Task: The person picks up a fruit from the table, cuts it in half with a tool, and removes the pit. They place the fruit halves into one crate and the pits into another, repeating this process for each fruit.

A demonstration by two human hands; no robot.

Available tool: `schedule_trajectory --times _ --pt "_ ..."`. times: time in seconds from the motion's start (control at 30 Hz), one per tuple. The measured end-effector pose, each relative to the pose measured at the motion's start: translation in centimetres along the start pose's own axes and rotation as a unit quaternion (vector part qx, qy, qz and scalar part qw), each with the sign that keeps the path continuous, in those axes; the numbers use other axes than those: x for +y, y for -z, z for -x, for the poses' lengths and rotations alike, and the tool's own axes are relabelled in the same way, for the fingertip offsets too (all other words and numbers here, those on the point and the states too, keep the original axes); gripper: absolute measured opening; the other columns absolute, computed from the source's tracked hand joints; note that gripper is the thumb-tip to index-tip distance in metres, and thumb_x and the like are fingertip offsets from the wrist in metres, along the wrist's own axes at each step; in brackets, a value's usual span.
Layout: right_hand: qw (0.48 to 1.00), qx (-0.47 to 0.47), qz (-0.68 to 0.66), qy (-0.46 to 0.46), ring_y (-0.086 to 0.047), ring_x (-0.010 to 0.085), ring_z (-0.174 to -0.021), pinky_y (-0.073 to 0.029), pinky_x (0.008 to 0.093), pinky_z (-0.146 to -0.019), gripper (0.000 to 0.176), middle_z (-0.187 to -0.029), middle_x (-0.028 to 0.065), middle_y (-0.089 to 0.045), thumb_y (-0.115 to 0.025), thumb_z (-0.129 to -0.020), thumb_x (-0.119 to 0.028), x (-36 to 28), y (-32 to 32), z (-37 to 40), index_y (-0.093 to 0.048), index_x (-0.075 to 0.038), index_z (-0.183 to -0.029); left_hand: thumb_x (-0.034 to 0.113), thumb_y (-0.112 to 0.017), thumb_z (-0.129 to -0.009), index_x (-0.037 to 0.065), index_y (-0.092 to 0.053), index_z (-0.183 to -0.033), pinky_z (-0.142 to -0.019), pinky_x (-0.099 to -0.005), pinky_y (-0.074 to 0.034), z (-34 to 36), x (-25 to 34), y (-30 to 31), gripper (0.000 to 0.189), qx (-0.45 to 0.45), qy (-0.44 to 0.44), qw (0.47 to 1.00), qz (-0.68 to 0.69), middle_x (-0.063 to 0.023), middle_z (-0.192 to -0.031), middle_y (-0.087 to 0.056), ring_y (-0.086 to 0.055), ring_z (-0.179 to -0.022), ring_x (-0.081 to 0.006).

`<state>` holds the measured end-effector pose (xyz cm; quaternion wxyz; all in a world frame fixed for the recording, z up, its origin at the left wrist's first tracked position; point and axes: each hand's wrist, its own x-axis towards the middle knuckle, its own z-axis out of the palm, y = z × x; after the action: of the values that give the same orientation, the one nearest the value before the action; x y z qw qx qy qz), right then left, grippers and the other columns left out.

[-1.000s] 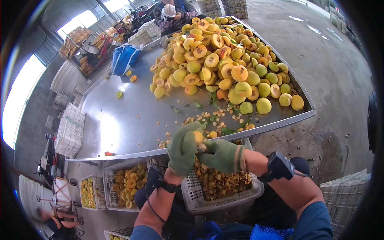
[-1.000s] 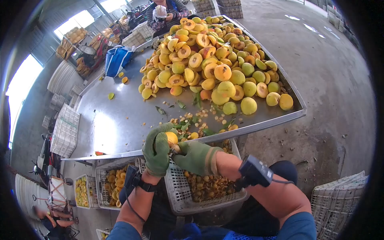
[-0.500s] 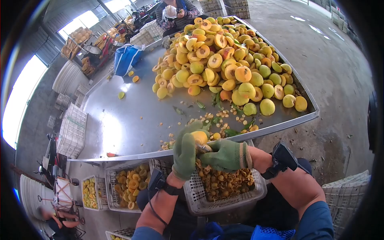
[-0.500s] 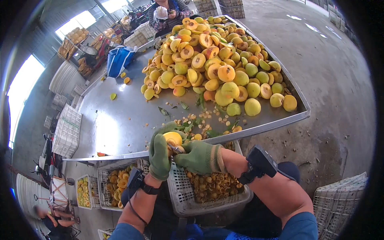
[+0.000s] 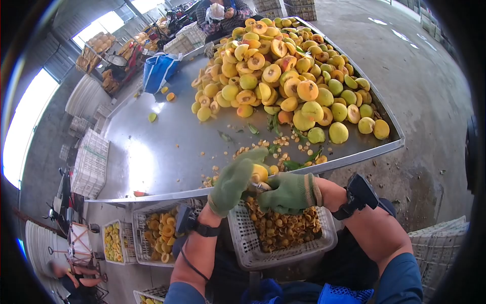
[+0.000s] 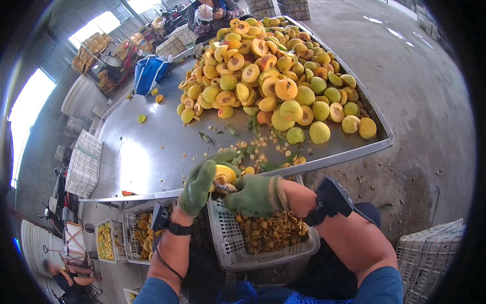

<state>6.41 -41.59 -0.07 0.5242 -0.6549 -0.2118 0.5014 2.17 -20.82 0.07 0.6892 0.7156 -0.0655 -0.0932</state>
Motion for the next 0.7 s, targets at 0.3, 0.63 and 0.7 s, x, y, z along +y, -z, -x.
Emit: schedule_trajectory --times 0.3,0.63,0.7 --pt "0.984 -0.107 -0.14 -0.009 -0.048 0.0097 -0.046 -0.04 0.0265 -0.042 0.029 -0.06 -0.0026 -0.05 -0.066 -0.09 -0.036 -0.1 0.5 0.4 -0.069 -0.007 -0.086 0.029 -0.043 -0.111 -0.002 -0.039 -0.151 -0.105 -0.038 -0.049 0.7 -4.1 -2.3 0.051 0.125 -0.191 0.971 -0.067 -0.0157 -0.144 -0.052 -0.057 -0.124 -0.0229" --pt "0.97 -0.173 -0.169 0.036 -0.043 0.0073 -0.043 -0.031 0.0239 -0.037 0.025 -0.059 -0.0031 -0.049 -0.063 -0.097 -0.03 -0.1 0.0 1.4 -0.065 -0.006 -0.091 0.038 -0.045 -0.11 -0.003 -0.05 -0.14 -0.097 -0.0364 -0.053 1.5 -1.9 -1.9 0.051 0.063 -0.21 0.968 -0.124 -0.0167 -0.135 -0.06 -0.064 -0.114 -0.0234" --pt "0.952 -0.205 -0.224 0.025 -0.042 0.0072 -0.041 -0.03 0.0236 -0.036 0.026 -0.059 -0.0027 -0.048 -0.063 -0.098 -0.031 0.4 -0.1 1.1 -0.065 -0.005 -0.093 0.035 -0.046 -0.11 -0.004 -0.05 -0.14 -0.095 -0.0359 -0.054 1.7 -2.0 -2.2 0.05 0.071 -0.211 0.969 -0.108 -0.0171 -0.133 -0.059 -0.065 -0.112 -0.0241"
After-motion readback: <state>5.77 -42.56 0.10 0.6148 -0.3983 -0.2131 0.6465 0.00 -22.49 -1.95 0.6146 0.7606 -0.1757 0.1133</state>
